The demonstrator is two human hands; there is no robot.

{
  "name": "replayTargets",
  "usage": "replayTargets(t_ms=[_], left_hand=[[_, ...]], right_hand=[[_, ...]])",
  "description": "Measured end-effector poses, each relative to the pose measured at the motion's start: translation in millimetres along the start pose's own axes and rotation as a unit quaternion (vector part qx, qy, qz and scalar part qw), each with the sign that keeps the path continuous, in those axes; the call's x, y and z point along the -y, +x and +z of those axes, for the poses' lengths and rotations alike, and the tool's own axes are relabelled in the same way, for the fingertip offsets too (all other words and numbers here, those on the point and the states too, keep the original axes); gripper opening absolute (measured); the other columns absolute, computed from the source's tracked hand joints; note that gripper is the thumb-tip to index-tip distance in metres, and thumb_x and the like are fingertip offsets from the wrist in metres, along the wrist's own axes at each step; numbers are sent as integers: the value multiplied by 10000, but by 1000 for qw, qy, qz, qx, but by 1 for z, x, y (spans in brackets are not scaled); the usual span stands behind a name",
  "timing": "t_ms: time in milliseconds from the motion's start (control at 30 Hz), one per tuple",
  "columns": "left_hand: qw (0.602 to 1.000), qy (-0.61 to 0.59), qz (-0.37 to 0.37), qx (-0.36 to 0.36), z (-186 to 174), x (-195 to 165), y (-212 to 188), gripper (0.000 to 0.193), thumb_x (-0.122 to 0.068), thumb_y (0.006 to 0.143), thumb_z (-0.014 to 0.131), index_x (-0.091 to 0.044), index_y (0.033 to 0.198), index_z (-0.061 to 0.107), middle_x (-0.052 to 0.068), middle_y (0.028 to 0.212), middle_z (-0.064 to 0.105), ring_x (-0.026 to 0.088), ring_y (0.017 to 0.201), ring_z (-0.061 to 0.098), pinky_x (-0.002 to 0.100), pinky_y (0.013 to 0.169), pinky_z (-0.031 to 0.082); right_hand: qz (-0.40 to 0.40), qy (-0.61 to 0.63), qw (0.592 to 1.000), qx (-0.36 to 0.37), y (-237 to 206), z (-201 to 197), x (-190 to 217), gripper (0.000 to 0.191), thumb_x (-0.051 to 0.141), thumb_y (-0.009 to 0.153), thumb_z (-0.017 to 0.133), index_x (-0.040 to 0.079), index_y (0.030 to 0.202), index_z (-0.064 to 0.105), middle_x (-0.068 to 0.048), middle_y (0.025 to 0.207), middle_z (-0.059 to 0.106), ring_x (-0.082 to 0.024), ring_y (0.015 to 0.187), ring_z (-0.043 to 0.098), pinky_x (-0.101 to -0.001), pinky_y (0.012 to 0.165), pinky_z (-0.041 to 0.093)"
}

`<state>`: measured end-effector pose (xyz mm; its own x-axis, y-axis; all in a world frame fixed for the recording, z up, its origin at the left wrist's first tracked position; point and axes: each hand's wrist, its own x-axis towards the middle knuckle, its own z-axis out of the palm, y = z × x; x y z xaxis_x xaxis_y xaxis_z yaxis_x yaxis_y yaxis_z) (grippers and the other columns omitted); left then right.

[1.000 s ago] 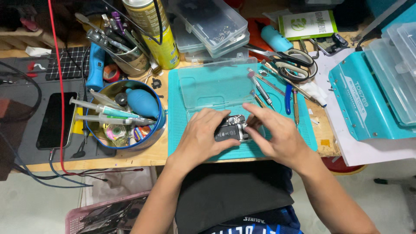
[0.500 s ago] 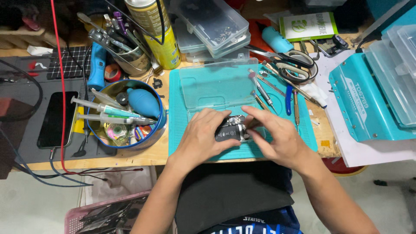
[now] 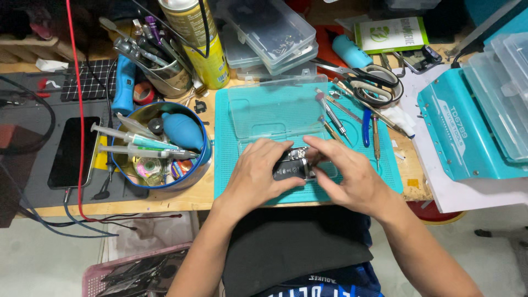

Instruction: The person repairs a disassembled smartphone at a workbench. They use a screwdriver to work on the phone's internal components, reposition the phone body on the mat, then hold the phone upright and use a screwdriver and a brush-like tool on its lower edge and interior, continuing to work on the device.

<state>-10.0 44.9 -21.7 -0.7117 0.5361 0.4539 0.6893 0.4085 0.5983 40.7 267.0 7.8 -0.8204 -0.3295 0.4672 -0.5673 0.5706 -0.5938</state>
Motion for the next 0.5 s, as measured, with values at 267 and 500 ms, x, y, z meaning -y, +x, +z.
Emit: replayTargets(t_ms=[267,500], left_hand=[[1000,1,-2,-3,0,-1,0,699,-393,700,897,-4,1231,661,152,1073,679,349,1055,626,462,930,486],[1000,2,2,-4,0,-1,1,695,-385,710,898,-2,1237,656,153,1081,682,348,1061,626,462,929,491]], right_hand=[[-4,0,1000,-3,0,-1,-1,672,-38,825,739,39,1452,511,-124,1046,696,-224,907,722,-323,821,586],[8,-24,1000,-10,0,-2,0,688,10,814,782,38,1444,505,-105,1023,702,-205,862,709,-321,788,577]])
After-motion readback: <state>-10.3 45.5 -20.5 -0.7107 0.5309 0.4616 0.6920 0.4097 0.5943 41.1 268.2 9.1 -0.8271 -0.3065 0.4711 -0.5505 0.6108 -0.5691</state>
